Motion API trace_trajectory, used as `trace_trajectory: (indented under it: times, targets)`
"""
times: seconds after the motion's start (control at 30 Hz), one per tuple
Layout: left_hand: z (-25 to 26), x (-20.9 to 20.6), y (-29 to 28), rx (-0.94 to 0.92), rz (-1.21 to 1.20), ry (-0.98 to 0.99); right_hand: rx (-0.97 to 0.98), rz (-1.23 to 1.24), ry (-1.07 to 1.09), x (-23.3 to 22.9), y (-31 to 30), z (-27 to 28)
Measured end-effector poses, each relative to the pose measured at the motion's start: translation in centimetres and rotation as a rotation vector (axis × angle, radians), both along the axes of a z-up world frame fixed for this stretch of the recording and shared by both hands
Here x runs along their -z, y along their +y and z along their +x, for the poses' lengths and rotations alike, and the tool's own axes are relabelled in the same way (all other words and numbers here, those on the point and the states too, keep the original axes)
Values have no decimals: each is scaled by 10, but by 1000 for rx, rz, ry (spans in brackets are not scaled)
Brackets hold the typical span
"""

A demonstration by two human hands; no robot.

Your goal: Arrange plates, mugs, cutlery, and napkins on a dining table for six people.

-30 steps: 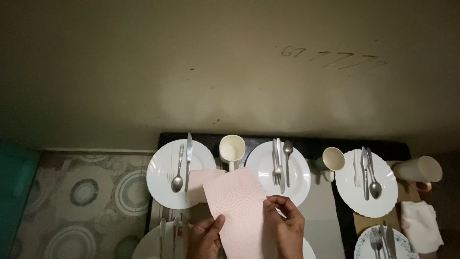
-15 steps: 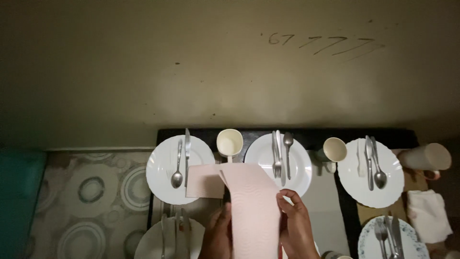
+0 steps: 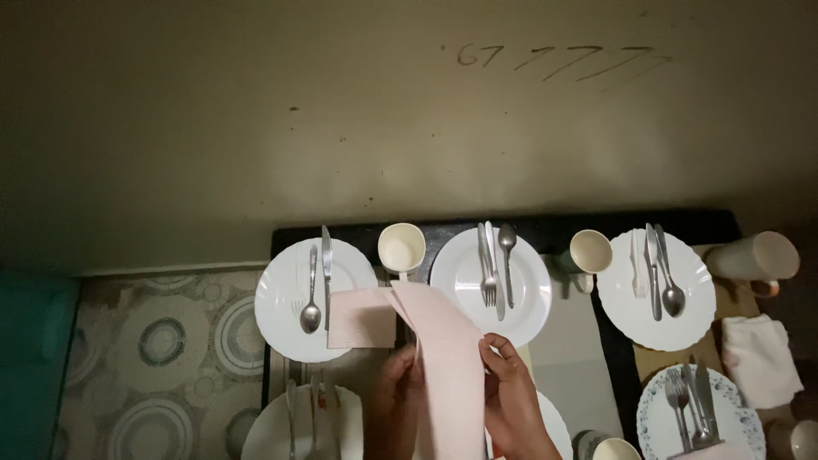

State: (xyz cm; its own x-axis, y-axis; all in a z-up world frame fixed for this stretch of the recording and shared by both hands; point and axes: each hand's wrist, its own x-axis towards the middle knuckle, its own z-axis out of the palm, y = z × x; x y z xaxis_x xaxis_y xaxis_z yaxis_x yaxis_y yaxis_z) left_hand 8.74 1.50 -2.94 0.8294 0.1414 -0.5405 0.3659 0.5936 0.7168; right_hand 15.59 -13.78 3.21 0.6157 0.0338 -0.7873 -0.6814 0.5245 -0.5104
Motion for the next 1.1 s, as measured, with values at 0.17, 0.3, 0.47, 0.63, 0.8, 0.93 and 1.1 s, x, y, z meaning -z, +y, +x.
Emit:
trace_trajectory:
  times: [0.17,0.3,0.47,0.63,0.8,0.93,1.1]
  targets:
    - [7,-22,8,-4,399,43,-48,-96,-178,46,-24,-10]
    - [9,-29,16,-11,751,72,59,-301,-115,-4,-21,4]
    - [6,-27,24,90,897,-163,-105,-369,-183,-41,-29,8]
    - [22,-88,17,213,496,116,-741,-849,-258,-90,-27,7]
    - [24,-100,16,192,761,37,-762,-685,-483,-85,-41,8]
    - [24,-98,14,107,667,69,-907,-983,-695,-65,-50,2]
    - [18,-84,35,37,748,134,-703,-728,-917,-28,-87,-8]
